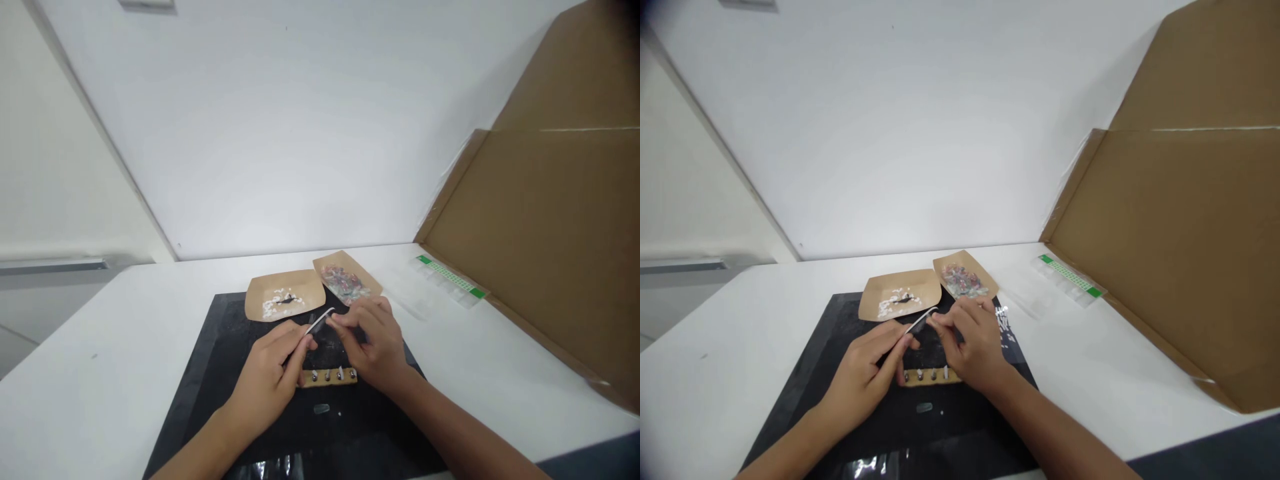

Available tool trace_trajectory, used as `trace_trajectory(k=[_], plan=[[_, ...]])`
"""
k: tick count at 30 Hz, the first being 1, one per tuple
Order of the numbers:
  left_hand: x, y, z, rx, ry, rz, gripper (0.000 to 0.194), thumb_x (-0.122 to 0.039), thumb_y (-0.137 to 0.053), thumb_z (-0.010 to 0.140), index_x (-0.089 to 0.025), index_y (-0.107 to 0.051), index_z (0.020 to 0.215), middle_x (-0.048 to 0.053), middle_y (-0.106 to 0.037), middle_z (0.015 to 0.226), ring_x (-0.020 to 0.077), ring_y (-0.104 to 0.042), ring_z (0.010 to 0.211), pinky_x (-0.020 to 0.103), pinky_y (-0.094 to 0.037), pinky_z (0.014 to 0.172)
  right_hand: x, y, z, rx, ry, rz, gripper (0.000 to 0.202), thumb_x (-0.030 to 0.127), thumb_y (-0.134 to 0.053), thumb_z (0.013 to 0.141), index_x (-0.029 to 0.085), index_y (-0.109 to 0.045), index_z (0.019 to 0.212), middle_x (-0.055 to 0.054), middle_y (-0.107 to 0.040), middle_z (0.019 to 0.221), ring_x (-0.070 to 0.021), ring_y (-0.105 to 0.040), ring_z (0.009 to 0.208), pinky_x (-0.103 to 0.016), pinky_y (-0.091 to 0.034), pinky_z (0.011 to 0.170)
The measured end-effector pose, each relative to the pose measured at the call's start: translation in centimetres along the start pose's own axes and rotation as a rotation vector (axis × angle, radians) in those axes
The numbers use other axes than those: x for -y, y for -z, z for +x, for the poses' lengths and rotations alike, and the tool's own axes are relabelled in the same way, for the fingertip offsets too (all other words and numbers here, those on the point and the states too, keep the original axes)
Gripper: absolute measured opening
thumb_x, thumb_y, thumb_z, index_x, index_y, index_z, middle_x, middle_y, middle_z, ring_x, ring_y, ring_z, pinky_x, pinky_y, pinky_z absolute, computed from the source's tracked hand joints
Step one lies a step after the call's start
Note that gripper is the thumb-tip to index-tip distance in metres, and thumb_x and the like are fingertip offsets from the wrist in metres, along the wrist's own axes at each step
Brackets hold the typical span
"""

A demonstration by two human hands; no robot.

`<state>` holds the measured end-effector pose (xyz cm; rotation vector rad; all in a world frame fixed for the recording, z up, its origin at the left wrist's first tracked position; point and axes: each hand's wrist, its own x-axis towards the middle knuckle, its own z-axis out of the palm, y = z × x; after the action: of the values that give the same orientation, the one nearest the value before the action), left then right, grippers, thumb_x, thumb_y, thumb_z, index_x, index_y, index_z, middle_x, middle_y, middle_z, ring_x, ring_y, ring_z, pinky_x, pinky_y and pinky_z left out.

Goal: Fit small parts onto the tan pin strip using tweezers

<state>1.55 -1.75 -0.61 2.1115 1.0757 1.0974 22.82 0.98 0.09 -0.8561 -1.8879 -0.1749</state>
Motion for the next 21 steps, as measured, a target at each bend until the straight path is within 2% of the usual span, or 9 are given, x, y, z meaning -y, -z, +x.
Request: trace_trajectory(k=[5,10,13,19,21], plan=[[0.25,-0.03,0.05,-0.006,-0.008,0.014,0.028,-0.026,-0.045,0.106,-0.018,-0.07,0.097,0.005,-0.069,0.083,0.0161,-0.07,0.076,0.026,-0.056,0.078,0.53,-0.65,-0.55,0.092,0.042,0.003,0.014,0.011,-0.066,0.091,0.02,-0.059,0.084,0.002,-0.057,0.069,-0.0148,-0.054,0.068,-0.037,-0.036,0.076],[0.25,-0.06,0.11,-0.036,-0.016,0.027,0.028,-0.025,-0.046,0.106,-0.017,-0.07,0.095,0.005,-0.071,0.084,0.0165,-0.071,0.079,0.027,-0.056,0.083,0.29,-0.46,-0.38,0.034,0.015,-0.027,0.015,0.01,-0.067,0.091,0.02,-0.059,0.082,0.003,-0.056,0.068,-0.0144,-0.053,0.067,-0.036,-0.035,0.075],[0.19,-0.09,0.07,-0.031,-0.014,0.02,0.027,-0.025,-0.046,0.106,-0.018,-0.07,0.097,0.006,-0.073,0.088,0.0159,-0.071,0.077,0.026,-0.057,0.079,-0.06,-0.29,-0.27,-0.016,-0.014,-0.033,0.015,0.01,-0.067,0.091,0.02,-0.06,0.083,0.003,-0.056,0.068,-0.0141,-0.053,0.067,-0.036,-0.035,0.073],[0.06,0.02,0.12,-0.022,-0.009,0.023,0.029,-0.026,-0.045,0.106,-0.017,-0.07,0.095,0.005,-0.071,0.082,0.0164,-0.072,0.076,0.026,-0.057,0.078,0.28,-0.6,-0.41,0.061,0.061,0.002,0.012,0.011,-0.067,0.092,0.021,-0.062,0.087,0.003,-0.057,0.069,-0.014,-0.054,0.068,-0.037,-0.036,0.076],[0.08,0.03,0.12,-0.025,-0.011,0.021,0.03,-0.026,-0.045,0.106,-0.017,-0.071,0.094,0.006,-0.071,0.084,0.0166,-0.072,0.078,0.026,-0.057,0.079,0.29,-0.54,-0.32,0.044,0.042,-0.014,0.013,0.011,-0.067,0.092,0.021,-0.062,0.086,0.003,-0.057,0.068,-0.0139,-0.054,0.067,-0.037,-0.036,0.076]])
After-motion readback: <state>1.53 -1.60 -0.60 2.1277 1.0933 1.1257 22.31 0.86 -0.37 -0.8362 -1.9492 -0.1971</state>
